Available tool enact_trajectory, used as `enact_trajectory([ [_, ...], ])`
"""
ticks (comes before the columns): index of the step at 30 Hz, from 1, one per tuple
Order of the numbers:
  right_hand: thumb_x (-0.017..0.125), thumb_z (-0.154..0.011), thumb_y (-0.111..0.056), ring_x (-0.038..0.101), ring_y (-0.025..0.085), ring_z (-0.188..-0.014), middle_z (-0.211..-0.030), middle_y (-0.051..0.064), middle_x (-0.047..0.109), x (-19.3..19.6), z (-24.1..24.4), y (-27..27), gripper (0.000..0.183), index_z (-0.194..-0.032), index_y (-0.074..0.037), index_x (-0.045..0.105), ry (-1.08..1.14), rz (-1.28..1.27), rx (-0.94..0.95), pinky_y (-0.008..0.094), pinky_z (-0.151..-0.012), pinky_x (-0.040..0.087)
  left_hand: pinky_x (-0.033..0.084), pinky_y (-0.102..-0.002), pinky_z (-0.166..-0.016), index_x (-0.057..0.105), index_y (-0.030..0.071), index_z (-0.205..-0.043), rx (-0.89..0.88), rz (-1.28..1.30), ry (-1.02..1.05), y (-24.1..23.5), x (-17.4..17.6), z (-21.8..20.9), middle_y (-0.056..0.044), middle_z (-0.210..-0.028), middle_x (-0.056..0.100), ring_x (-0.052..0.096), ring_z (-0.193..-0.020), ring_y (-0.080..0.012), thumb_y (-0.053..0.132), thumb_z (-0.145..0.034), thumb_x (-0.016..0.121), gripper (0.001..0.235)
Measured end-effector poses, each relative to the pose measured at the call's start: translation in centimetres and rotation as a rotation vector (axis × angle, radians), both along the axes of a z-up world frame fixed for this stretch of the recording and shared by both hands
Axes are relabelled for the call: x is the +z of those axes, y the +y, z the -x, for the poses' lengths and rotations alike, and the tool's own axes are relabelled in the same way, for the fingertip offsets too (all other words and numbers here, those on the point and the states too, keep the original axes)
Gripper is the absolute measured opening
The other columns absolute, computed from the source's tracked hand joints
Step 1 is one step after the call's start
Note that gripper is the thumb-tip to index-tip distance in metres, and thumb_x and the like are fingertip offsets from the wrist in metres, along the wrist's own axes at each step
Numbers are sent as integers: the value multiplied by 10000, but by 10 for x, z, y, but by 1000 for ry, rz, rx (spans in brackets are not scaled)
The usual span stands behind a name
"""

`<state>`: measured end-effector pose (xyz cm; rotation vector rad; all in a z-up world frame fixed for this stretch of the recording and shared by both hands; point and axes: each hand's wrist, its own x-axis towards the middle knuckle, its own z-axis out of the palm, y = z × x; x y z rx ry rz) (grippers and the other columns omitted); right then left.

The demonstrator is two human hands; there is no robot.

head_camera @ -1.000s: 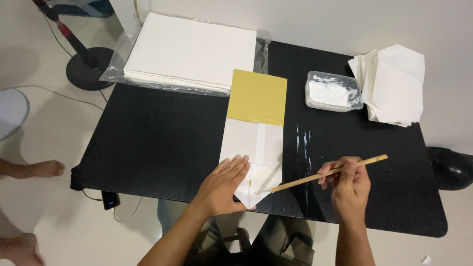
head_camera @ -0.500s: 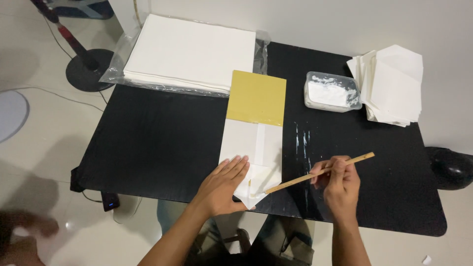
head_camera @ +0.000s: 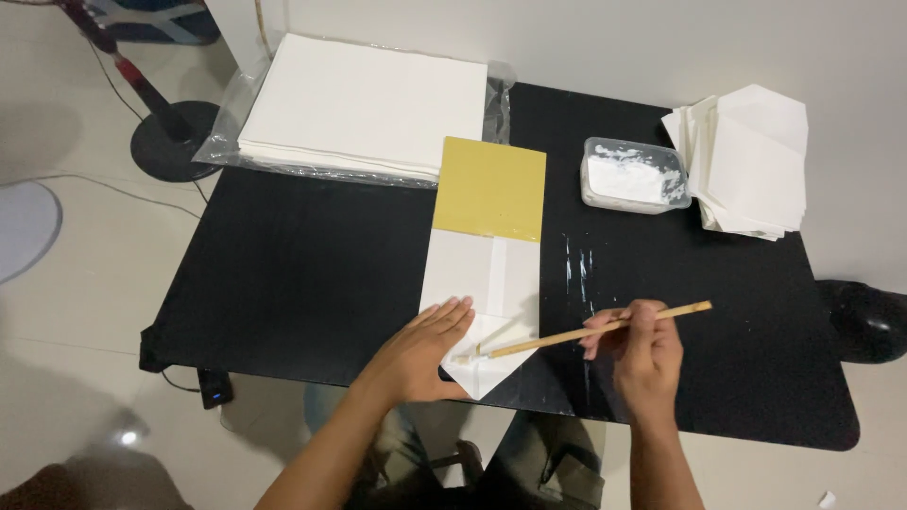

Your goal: Assembling a paper bag by folding paper and applying glue with a brush.

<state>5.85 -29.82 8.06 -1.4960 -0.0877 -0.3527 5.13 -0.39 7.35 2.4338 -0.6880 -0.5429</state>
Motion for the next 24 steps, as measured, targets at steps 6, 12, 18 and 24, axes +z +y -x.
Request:
enact_trajectory([
  [6, 287, -1149, -223, 686, 267, -516, -724, 267, 678, -4, 2, 16, 277, -1003, -36, 432, 25, -27, 32, 328, -418, 579, 79, -391, -1314, 319, 55, -1596, 16, -10, -16, 0, -4, 4, -90, -1699, 275, 185, -1592, -238, 624, -746, 744, 1108],
  [12, 287, -1142, -222, 673, 262, -510, -718, 258, 674, 7, 6, 14, 290, -988, -29, 441, 54, 69, -3, 338, -405, 572, 70, -386, -1310, 314, 46, -1596, -6, 1, -47, 1, -9, 4, -94, -1700, 266, 177, -1592, -246, 595, -760, 755, 1093],
  [18, 285, -1144, -247, 664, 268, -491, -694, 249, 668, 17, 6, 6, 325, -968, -25, 443, 4, 128, -21, 350, -401, 563, 67, -385, -1311, 308, 45, -1600, -17, -22, -39, 2, -7, 3, -88, -1707, 249, 166, -1595, -241, 624, -771, 734, 1098],
  [24, 286, -1151, -235, 662, 235, -522, -728, 228, 672, 7, 4, 24, 284, -1005, -45, 439, 0, -24, -9, 309, -429, 567, 78, -395, -1311, 301, 54, -1603, -11, -30, -46, 1, -7, 3, -91, -1705, 254, 174, -1594, -242, 633, -773, 718, 1094],
])
